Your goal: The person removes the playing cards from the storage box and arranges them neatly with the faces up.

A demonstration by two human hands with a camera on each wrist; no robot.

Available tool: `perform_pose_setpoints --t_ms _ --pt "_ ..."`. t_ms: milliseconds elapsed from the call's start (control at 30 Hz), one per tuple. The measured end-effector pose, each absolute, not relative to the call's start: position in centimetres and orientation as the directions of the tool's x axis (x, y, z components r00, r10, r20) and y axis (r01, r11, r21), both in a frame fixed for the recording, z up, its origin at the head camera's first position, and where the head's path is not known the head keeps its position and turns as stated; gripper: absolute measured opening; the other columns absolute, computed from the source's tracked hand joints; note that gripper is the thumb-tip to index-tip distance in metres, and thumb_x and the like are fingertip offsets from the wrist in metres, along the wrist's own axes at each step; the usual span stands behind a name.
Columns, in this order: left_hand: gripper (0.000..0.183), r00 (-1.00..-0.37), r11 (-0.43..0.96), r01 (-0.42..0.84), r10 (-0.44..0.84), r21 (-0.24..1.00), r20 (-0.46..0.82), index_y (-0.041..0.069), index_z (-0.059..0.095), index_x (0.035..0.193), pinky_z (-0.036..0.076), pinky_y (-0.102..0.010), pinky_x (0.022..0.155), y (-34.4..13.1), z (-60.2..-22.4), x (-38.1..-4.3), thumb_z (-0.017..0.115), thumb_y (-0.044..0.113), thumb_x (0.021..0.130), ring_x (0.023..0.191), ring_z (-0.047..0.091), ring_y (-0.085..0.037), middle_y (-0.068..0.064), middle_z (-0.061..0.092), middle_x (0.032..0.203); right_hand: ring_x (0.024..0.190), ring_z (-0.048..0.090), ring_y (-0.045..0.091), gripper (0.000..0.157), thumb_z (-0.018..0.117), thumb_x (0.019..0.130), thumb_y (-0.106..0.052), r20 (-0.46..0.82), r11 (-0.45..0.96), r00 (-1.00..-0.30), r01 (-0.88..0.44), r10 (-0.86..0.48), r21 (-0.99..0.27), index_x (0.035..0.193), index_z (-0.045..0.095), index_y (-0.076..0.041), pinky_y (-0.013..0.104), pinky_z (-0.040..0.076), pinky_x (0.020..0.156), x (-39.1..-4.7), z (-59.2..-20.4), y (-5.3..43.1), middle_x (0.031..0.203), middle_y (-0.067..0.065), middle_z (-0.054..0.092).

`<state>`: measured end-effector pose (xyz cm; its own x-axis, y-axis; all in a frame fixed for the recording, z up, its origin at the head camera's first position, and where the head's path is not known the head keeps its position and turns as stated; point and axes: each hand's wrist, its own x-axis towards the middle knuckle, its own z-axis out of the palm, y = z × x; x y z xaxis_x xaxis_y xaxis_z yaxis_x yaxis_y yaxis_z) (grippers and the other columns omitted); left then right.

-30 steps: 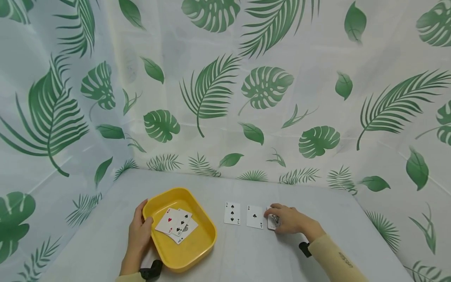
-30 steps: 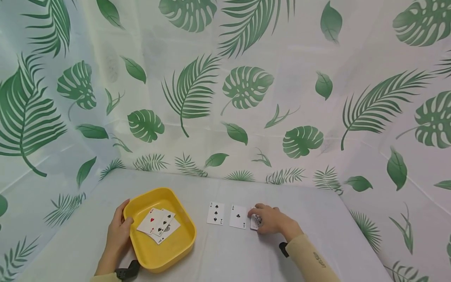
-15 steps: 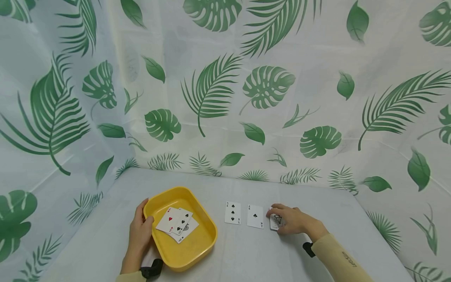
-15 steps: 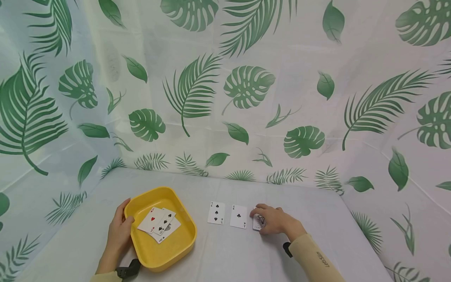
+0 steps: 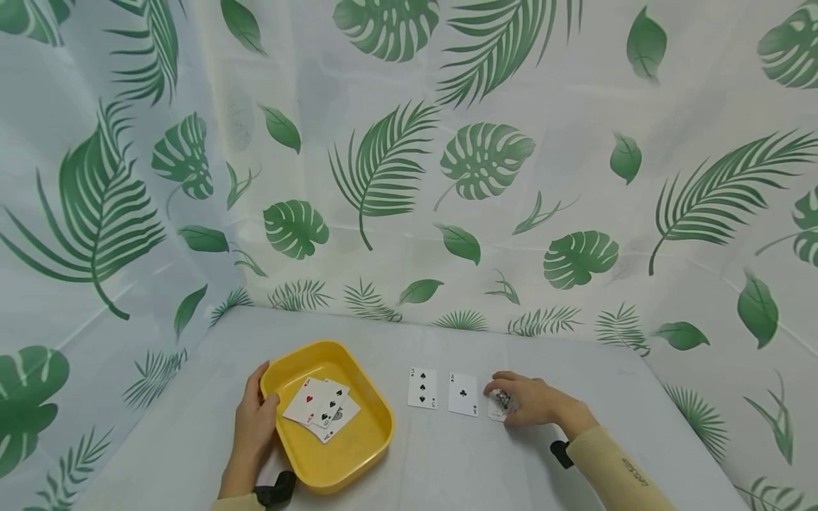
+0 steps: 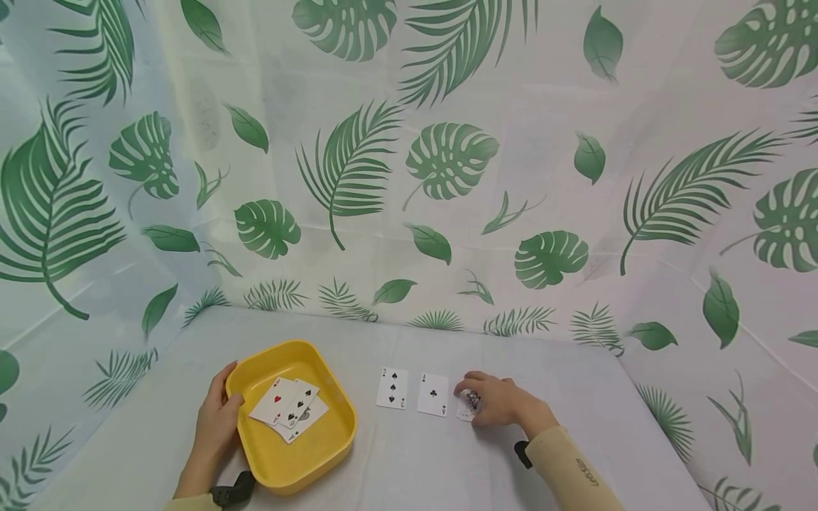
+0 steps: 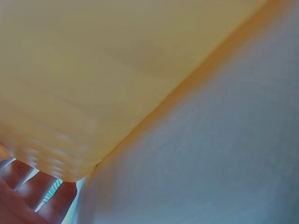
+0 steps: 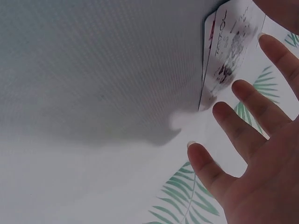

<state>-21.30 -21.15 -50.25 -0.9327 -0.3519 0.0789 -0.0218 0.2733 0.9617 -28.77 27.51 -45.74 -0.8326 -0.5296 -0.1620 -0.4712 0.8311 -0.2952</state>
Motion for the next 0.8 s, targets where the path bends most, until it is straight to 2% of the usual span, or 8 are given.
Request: perform_pose_setpoints --t_ms 300,533,800 --pt "0.066 -0.933 0.262 -0.030 -0.353 0.965 0.067 0.007 0.025 0.159 0.031 -0.050 0.115 -21.08 -50.08 -21.25 0.039 0.004 0.094 0.135 0.040 -0.035 -0.017 0.031 0.160 0.125 0.052 0.042 0.055 0.080 0.074 -0.019 -0.167 0.828 -0.830 -0.468 -0.532 -0.309 0.127 0.065 -0.022 0.077 0.033 0.097 -28.96 -45.47 27.67 0.141 0.012 0.052" --pt "0.066 -0.932 0.268 -0.029 -0.355 0.963 0.071 0.007 0.026 0.159 0.032 -0.050 0.115 -21.09 -50.19 -21.24 0.039 0.004 0.094 0.135 0.041 -0.034 -0.016 0.032 0.160 0.123 0.054 0.044 0.058 0.081 0.072 -0.013 -0.192 0.847 -0.842 -0.439 -0.505 -0.300 0.127 0.065 -0.023 0.080 0.027 0.099 -28.60 -45.31 27.37 0.145 0.015 0.048" --pt "0.067 -0.932 0.256 -0.037 -0.358 0.966 0.060 0.009 0.025 0.159 0.033 -0.050 0.114 -21.08 -50.24 -21.25 0.040 0.004 0.094 0.134 0.041 -0.035 -0.016 0.031 0.160 0.118 0.057 0.042 0.060 0.080 0.070 -0.008 -0.185 0.856 -0.850 -0.437 -0.493 -0.276 0.127 0.065 -0.022 0.076 0.030 0.101 -28.45 -45.42 27.30 0.145 0.014 0.048"
